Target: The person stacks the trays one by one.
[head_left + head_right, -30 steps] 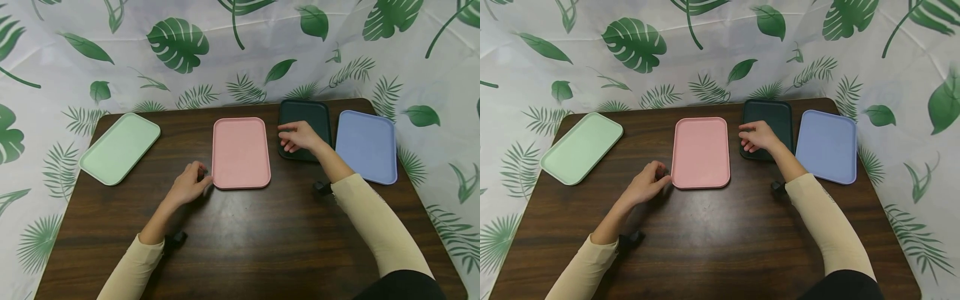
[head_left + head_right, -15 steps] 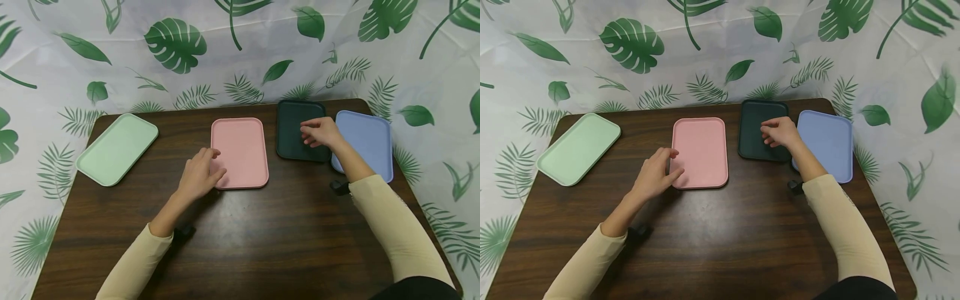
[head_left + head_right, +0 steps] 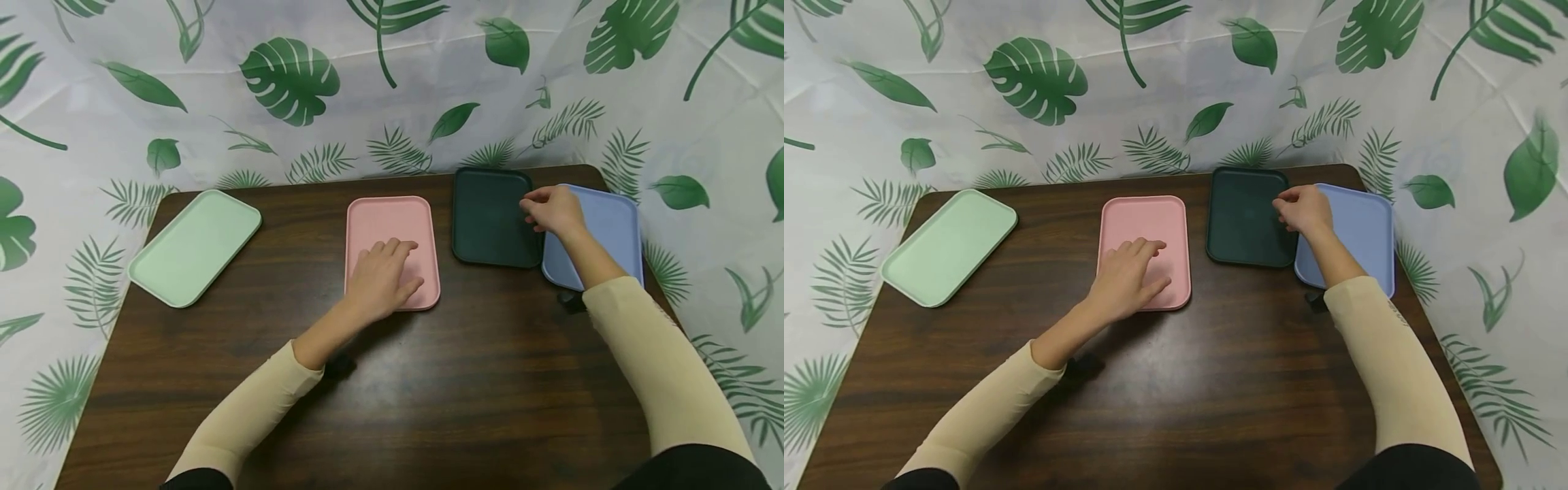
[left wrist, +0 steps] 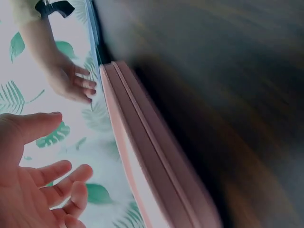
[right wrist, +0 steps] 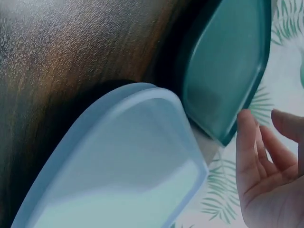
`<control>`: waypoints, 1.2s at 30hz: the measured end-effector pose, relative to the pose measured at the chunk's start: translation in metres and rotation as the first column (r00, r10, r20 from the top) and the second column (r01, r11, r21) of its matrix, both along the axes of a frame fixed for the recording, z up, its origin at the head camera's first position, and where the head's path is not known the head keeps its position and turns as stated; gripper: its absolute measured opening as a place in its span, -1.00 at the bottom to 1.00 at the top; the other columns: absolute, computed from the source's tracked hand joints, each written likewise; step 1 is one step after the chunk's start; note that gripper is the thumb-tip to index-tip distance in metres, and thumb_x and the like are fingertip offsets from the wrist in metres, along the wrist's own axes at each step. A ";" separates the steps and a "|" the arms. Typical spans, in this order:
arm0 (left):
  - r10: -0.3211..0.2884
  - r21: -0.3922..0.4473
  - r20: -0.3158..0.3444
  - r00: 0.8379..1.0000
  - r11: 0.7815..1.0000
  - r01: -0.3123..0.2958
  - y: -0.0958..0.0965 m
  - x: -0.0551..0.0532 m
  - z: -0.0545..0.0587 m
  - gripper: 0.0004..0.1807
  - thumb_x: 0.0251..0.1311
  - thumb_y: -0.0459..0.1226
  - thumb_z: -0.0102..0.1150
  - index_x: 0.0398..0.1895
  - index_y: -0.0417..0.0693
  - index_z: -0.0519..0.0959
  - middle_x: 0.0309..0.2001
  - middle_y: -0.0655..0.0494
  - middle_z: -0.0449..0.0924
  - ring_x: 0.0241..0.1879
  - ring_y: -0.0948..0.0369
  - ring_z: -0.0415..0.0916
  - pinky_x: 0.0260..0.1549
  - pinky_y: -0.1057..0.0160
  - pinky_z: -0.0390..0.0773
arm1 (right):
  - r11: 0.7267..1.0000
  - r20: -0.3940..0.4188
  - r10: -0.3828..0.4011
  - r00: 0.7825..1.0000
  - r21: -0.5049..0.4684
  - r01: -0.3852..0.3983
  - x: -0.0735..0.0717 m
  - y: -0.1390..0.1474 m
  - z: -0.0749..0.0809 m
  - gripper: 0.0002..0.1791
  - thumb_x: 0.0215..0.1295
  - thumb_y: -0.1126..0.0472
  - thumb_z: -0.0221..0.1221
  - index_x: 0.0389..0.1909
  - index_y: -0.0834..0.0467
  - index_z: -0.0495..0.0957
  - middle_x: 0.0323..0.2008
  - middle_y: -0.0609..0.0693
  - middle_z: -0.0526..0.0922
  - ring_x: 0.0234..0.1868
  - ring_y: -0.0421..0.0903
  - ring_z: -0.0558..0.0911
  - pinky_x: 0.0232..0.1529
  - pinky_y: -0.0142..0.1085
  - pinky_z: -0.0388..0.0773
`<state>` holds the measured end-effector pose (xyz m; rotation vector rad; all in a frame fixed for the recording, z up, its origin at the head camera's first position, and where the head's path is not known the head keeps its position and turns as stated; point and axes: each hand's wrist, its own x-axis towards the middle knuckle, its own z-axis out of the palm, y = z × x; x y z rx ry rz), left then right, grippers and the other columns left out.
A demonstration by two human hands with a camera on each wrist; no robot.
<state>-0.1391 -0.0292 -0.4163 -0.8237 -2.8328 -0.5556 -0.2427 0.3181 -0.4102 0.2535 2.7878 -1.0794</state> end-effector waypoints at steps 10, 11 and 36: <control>0.016 -0.208 0.048 0.999 0.978 -0.006 0.052 -0.012 0.008 -0.25 0.19 0.18 0.22 0.32 -0.04 0.37 0.11 0.03 0.47 -0.01 0.03 0.38 -0.17 0.05 0.39 | 0.989 -0.051 -0.064 0.997 0.132 0.071 -0.013 0.015 -0.011 -0.52 0.40 0.03 0.13 0.13 0.31 0.55 -0.03 0.33 0.62 -0.61 -0.16 0.64 -0.57 -0.31 0.53; 0.028 -0.227 0.052 0.998 0.974 -0.016 0.057 -0.013 0.009 -0.25 0.19 0.20 0.20 0.32 -0.04 0.36 0.09 0.03 0.46 -0.01 0.03 0.37 -0.16 0.05 0.38 | 0.988 -0.058 -0.067 0.996 0.137 0.075 -0.014 0.016 -0.011 -0.52 0.40 0.03 0.13 0.12 0.32 0.56 -0.04 0.33 0.63 -0.62 -0.17 0.63 -0.56 -0.30 0.53; 0.117 -0.411 0.102 0.988 0.909 -0.066 0.109 -0.054 -0.023 -0.54 0.25 0.18 0.14 -0.16 0.00 0.62 -0.20 0.08 0.54 -0.15 0.11 0.43 -0.21 0.11 0.33 | 0.902 0.078 0.076 0.994 0.421 -0.102 -0.029 0.017 -0.022 -0.49 0.31 0.19 0.08 0.22 0.39 0.44 0.13 0.41 0.49 0.06 0.41 0.46 -0.04 0.20 0.43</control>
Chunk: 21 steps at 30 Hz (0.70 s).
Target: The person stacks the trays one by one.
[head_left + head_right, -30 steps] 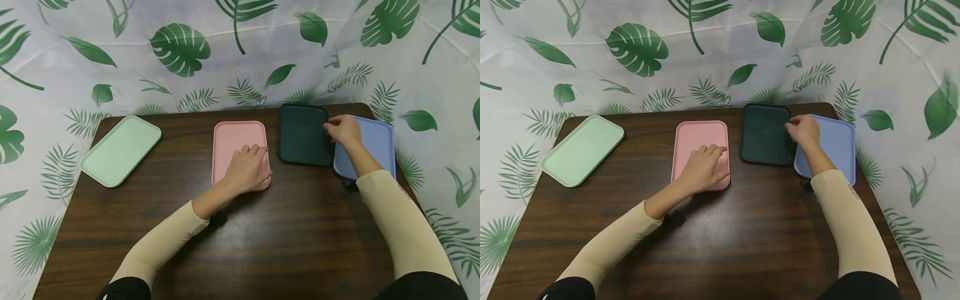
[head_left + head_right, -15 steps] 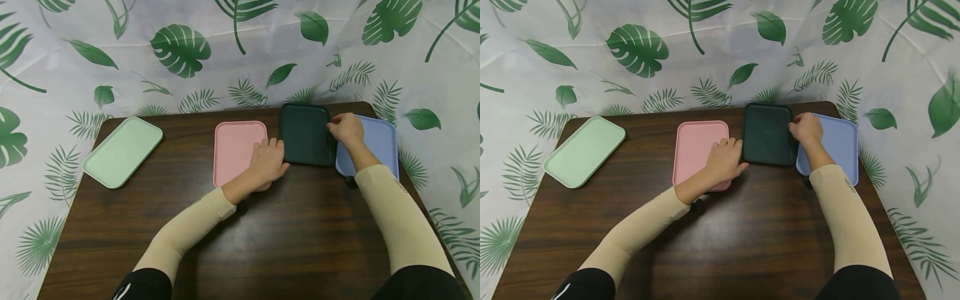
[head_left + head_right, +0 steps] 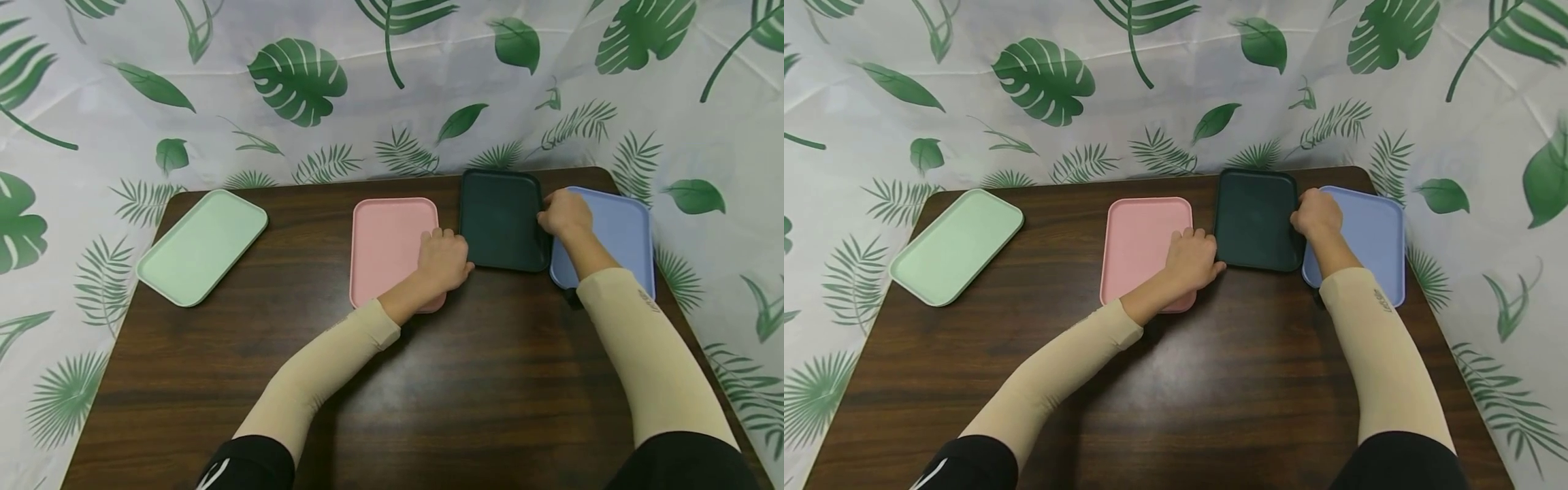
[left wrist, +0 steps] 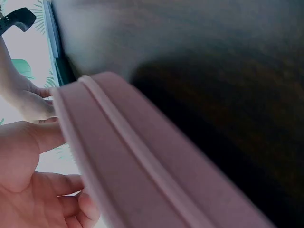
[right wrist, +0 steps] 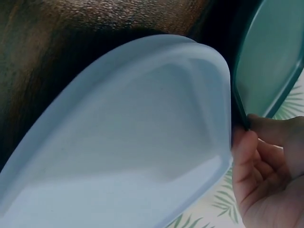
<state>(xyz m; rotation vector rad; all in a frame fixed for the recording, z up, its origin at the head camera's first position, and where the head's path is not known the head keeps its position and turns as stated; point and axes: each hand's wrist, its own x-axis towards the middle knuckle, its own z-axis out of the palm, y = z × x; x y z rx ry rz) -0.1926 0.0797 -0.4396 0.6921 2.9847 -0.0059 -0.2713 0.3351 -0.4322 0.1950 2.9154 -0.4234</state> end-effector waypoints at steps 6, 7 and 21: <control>0.013 0.008 -0.015 1.000 1.000 -0.012 0.000 -0.005 -0.007 -0.57 0.24 0.19 0.15 -0.25 0.05 0.67 -0.27 0.09 0.56 -0.22 0.11 0.44 -0.25 0.11 0.32 | 1.000 0.027 0.024 0.999 0.016 -0.024 -0.001 -0.001 0.001 -0.46 0.29 0.24 0.03 0.25 0.41 0.41 0.17 0.43 0.45 0.08 0.43 0.43 -0.05 0.21 0.43; 0.013 0.007 -0.016 1.000 1.000 -0.013 0.000 -0.006 -0.008 -0.57 0.24 0.19 0.15 -0.27 0.06 0.68 -0.28 0.10 0.56 -0.23 0.11 0.43 -0.26 0.11 0.32 | 0.999 0.030 0.028 0.999 0.020 -0.029 -0.001 -0.002 0.002 -0.46 0.29 0.24 0.02 0.25 0.42 0.40 0.17 0.44 0.44 0.08 0.44 0.43 -0.05 0.21 0.43; 0.043 0.009 -0.018 0.999 0.999 -0.043 0.004 -0.006 -0.011 -0.54 0.17 0.24 0.19 -0.25 0.09 0.70 -0.28 0.09 0.53 -0.21 0.10 0.36 -0.26 0.11 0.28 | 0.999 0.030 0.035 0.999 0.017 -0.035 0.000 -0.003 0.002 -0.46 0.26 0.29 0.00 0.26 0.44 0.39 0.14 0.46 0.45 0.05 0.43 0.44 -0.06 0.19 0.45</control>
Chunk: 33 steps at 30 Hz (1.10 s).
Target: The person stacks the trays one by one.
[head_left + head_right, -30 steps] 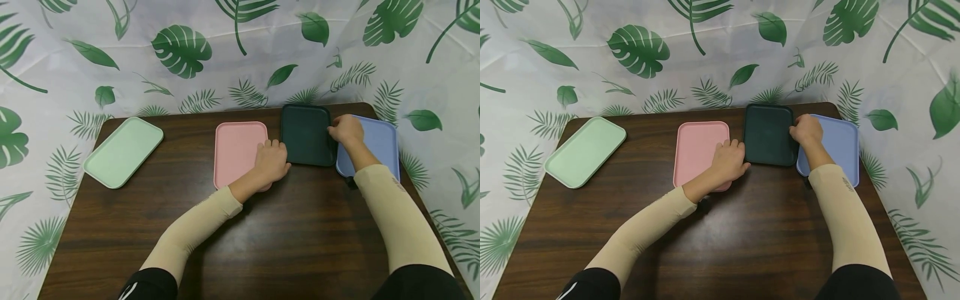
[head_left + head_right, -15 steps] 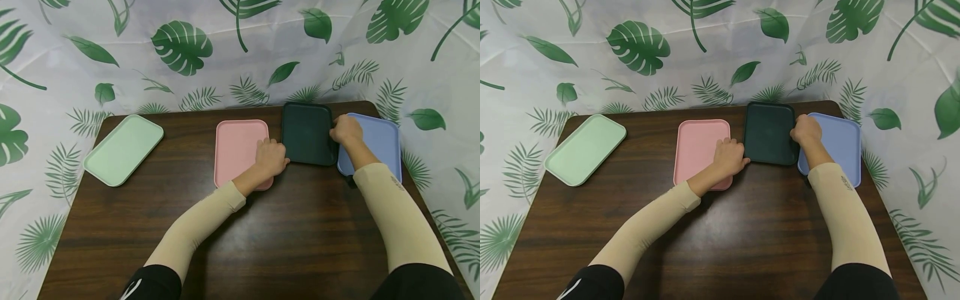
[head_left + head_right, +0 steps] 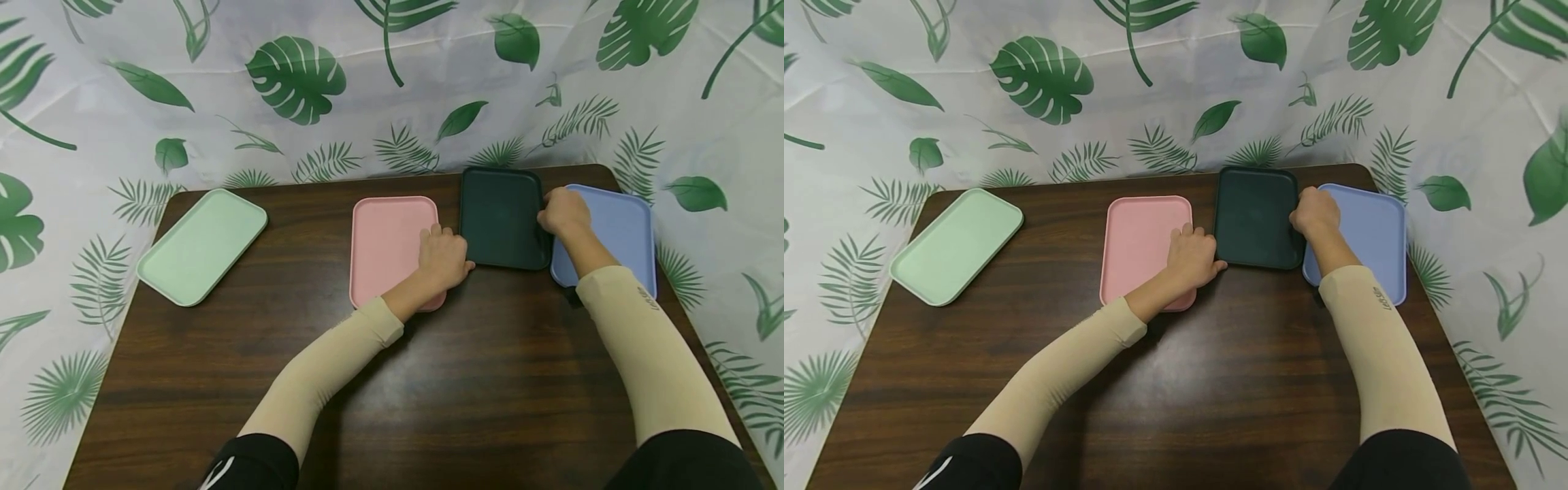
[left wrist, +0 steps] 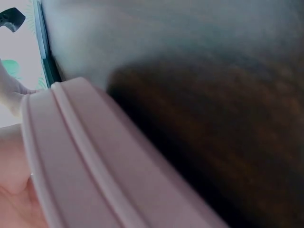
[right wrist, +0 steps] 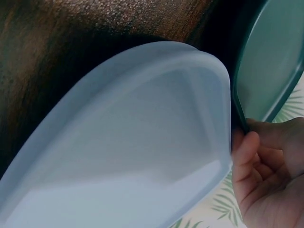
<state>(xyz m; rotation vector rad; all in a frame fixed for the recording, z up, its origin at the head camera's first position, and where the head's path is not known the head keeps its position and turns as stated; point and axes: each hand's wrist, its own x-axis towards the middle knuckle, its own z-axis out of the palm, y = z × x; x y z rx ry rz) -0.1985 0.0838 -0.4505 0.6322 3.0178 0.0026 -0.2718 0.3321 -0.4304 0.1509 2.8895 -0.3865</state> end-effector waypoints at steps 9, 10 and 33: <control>0.005 0.028 -0.003 1.000 1.000 -0.005 -0.001 -0.001 -0.004 -0.55 0.16 0.24 0.21 -0.26 0.10 0.69 -0.28 0.11 0.52 -0.20 0.10 0.35 -0.26 0.12 0.27 | 0.999 -0.007 -0.020 1.000 -0.032 0.019 0.001 0.002 -0.001 -0.45 0.26 0.28 0.01 0.27 0.43 0.38 0.16 0.45 0.45 0.07 0.44 0.43 -0.01 0.19 0.42; 0.006 0.033 0.000 1.000 0.999 -0.006 -0.001 -0.001 -0.004 -0.55 0.16 0.24 0.21 -0.26 0.10 0.69 -0.27 0.11 0.52 -0.20 0.10 0.35 -0.26 0.12 0.27 | 0.999 -0.007 -0.022 1.000 -0.035 0.022 0.001 0.002 -0.001 -0.45 0.27 0.28 0.01 0.27 0.43 0.38 0.16 0.44 0.45 0.07 0.44 0.43 -0.01 0.19 0.42; 0.021 0.116 0.008 1.000 0.993 -0.022 -0.009 -0.006 0.001 -0.46 0.10 0.29 0.23 -0.12 0.08 0.64 -0.19 0.13 0.53 -0.18 0.10 0.36 -0.23 0.12 0.30 | 0.984 -0.016 -0.096 0.995 -0.150 0.092 0.005 0.005 0.009 -0.49 0.36 0.21 0.06 0.25 0.40 0.42 0.08 0.39 0.54 0.02 0.32 0.53 -0.08 0.10 0.48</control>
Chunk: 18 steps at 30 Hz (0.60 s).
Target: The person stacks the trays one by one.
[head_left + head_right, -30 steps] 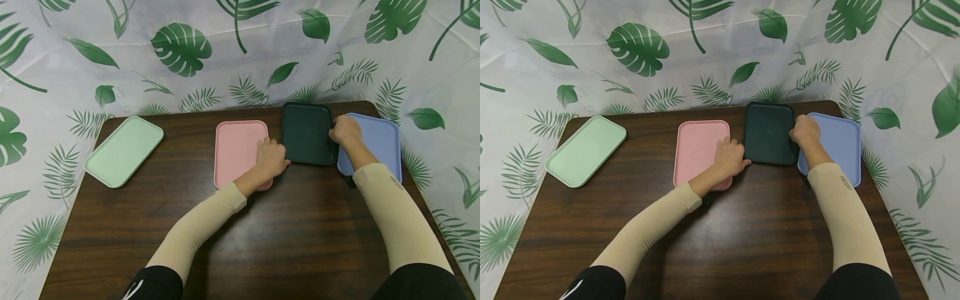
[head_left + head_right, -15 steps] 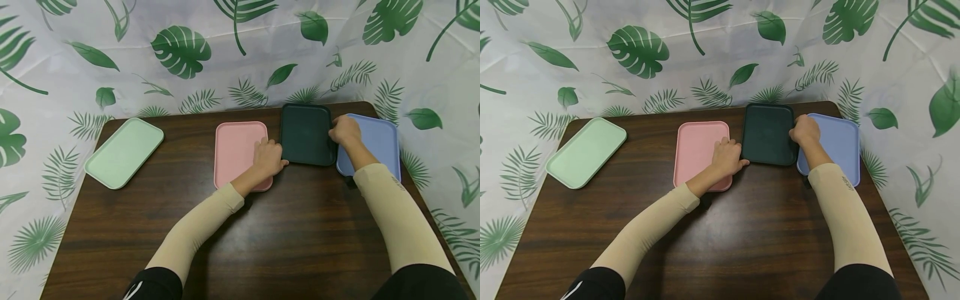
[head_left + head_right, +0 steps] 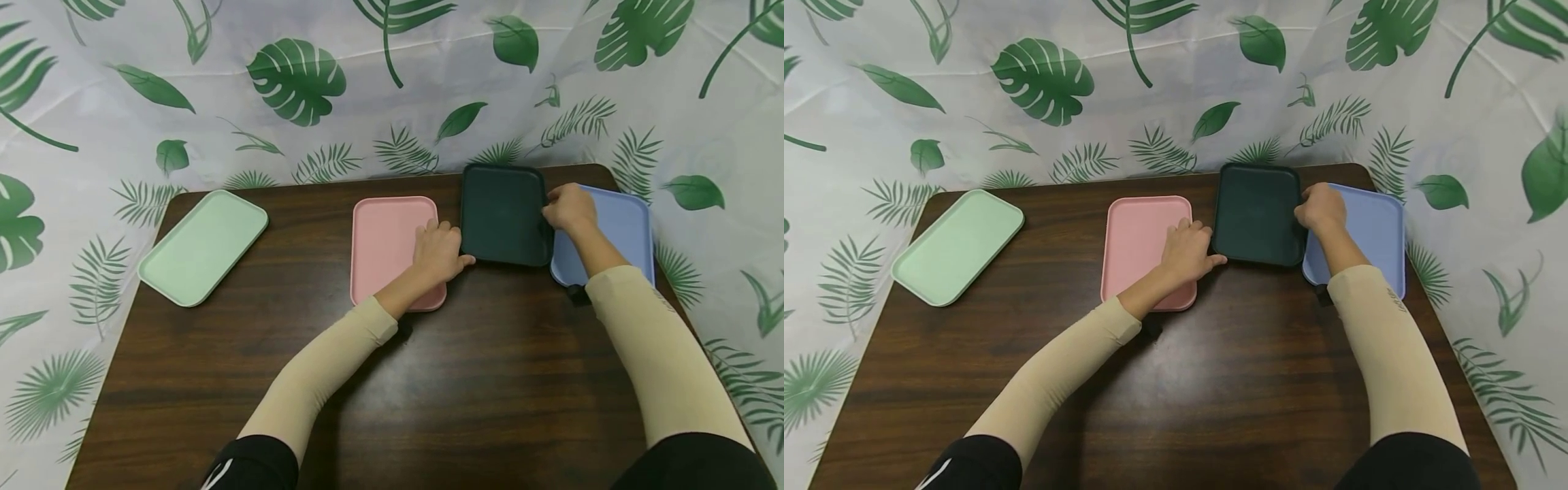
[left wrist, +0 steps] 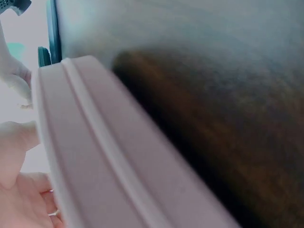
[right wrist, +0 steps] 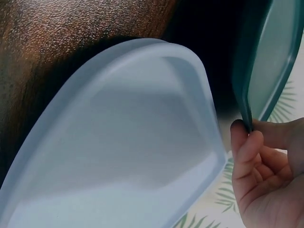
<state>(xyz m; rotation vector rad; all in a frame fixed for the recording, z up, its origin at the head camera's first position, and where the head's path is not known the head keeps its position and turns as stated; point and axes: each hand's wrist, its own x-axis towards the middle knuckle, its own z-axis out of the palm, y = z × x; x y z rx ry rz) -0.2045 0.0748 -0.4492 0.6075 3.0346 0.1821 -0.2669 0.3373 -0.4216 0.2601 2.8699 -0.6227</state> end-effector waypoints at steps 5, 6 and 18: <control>-0.003 0.021 -0.013 1.000 1.000 0.003 -0.002 0.000 0.007 -0.43 0.09 0.29 0.24 -0.09 0.07 0.63 -0.18 0.13 0.51 -0.16 0.09 0.36 -0.23 0.12 0.31 | 0.999 -0.017 -0.015 1.000 -0.047 0.014 0.001 0.002 0.005 -0.50 0.37 0.20 0.09 0.24 0.41 0.43 0.06 0.39 0.55 0.01 0.31 0.54 -0.05 0.10 0.46; -0.004 0.026 -0.017 1.000 1.000 0.005 -0.002 0.000 0.009 -0.43 0.10 0.29 0.24 -0.08 0.07 0.62 -0.18 0.13 0.51 -0.16 0.09 0.36 -0.24 0.12 0.30 | 0.998 -0.021 -0.021 1.000 -0.059 0.020 0.002 0.002 0.006 -0.50 0.37 0.20 0.09 0.23 0.41 0.43 0.06 0.39 0.55 0.00 0.31 0.55 -0.06 0.10 0.47; -0.011 0.068 -0.044 0.999 0.998 0.014 -0.013 0.000 0.027 -0.39 0.11 0.28 0.23 -0.01 0.02 0.60 -0.19 0.13 0.48 -0.17 0.12 0.32 -0.23 0.14 0.30 | 0.990 -0.061 -0.062 0.996 -0.129 0.054 0.005 0.000 0.018 -0.50 0.36 0.15 0.15 0.19 0.40 0.48 -0.02 0.31 0.62 -0.12 0.22 0.61 -0.06 0.06 0.49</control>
